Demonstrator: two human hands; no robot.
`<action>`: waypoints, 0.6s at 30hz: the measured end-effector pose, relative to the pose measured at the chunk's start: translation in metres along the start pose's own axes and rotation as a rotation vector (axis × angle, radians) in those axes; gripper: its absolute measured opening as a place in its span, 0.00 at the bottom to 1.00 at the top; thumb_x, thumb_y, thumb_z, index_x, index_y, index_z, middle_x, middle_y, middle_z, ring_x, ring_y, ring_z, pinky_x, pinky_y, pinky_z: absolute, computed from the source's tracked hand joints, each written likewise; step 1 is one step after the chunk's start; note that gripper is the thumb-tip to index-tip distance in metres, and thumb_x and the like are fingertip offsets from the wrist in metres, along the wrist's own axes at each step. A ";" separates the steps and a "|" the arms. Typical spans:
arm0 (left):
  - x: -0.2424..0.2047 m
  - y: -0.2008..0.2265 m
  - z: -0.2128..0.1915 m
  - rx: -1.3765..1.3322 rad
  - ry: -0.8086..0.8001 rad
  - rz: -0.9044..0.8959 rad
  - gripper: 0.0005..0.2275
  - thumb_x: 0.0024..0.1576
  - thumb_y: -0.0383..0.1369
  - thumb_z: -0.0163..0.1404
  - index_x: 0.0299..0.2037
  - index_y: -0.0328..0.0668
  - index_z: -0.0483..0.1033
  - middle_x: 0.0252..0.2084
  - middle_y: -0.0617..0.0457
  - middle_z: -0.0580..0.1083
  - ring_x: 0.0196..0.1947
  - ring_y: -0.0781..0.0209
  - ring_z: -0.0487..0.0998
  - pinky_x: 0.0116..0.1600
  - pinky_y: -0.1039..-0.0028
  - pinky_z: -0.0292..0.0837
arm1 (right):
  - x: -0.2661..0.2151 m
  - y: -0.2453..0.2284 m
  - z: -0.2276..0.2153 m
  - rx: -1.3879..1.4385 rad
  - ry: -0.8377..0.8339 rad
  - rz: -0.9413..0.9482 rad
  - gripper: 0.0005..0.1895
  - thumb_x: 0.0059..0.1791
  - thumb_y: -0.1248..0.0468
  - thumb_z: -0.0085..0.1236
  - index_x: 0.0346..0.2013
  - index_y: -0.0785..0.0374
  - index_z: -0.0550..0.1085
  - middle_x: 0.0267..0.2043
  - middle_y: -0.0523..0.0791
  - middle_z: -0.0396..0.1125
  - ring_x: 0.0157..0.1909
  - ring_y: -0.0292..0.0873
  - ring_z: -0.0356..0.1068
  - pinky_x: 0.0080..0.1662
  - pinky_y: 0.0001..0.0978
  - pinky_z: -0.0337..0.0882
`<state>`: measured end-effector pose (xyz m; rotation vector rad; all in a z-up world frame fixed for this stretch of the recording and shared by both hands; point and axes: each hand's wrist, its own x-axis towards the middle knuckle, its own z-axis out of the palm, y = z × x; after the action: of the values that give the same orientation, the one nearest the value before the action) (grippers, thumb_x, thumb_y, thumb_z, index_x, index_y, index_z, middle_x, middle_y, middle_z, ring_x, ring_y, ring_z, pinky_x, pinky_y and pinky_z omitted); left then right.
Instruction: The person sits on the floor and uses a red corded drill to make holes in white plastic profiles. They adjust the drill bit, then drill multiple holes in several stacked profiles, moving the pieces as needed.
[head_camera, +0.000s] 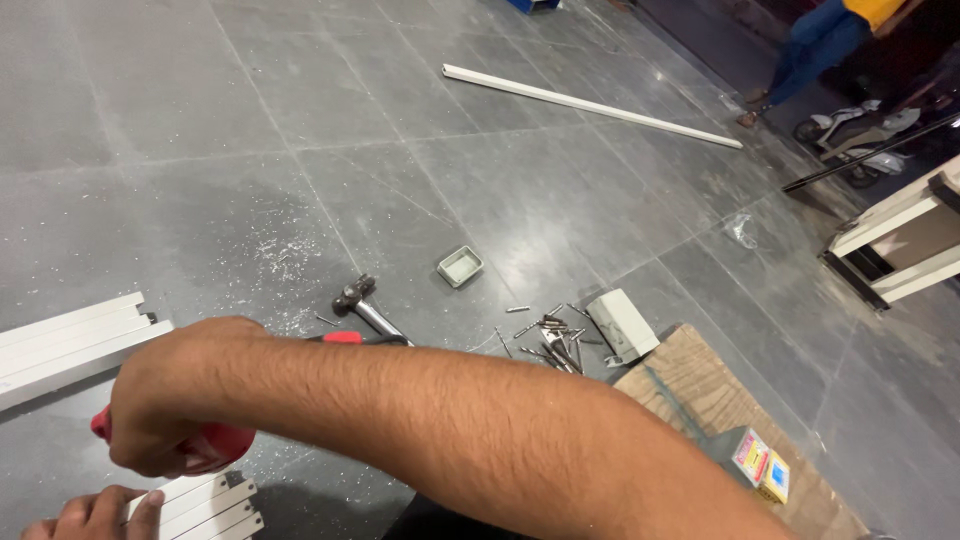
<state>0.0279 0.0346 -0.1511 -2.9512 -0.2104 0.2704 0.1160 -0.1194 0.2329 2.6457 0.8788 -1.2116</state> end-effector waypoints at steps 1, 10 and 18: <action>-0.003 0.000 -0.007 0.028 -0.006 -0.023 0.20 0.63 0.58 0.41 0.56 0.68 0.79 0.45 0.66 0.81 0.50 0.75 0.82 0.70 0.71 0.64 | 0.000 0.001 -0.001 0.003 -0.010 0.005 0.11 0.24 0.66 0.56 0.17 0.59 0.84 0.23 0.45 0.77 0.21 0.41 0.75 0.24 0.40 0.68; -0.020 0.002 -0.044 0.044 -0.012 -0.080 0.21 0.60 0.58 0.45 0.56 0.66 0.79 0.48 0.61 0.81 0.51 0.65 0.83 0.76 0.57 0.63 | -0.007 -0.009 -0.003 0.014 -0.012 0.047 0.14 0.29 0.66 0.56 0.25 0.59 0.85 0.25 0.46 0.78 0.24 0.41 0.76 0.28 0.38 0.69; 0.004 -0.002 0.015 0.008 0.029 -0.009 0.17 0.61 0.52 0.48 0.54 0.61 0.80 0.44 0.57 0.81 0.48 0.67 0.82 0.74 0.65 0.65 | -0.017 -0.007 -0.009 0.004 -0.030 0.012 0.14 0.31 0.66 0.56 0.27 0.58 0.84 0.27 0.47 0.77 0.26 0.42 0.77 0.32 0.41 0.72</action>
<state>0.0284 0.0399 -0.1663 -2.9436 -0.2179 0.2272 0.1094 -0.1181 0.2522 2.6244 0.8550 -1.2479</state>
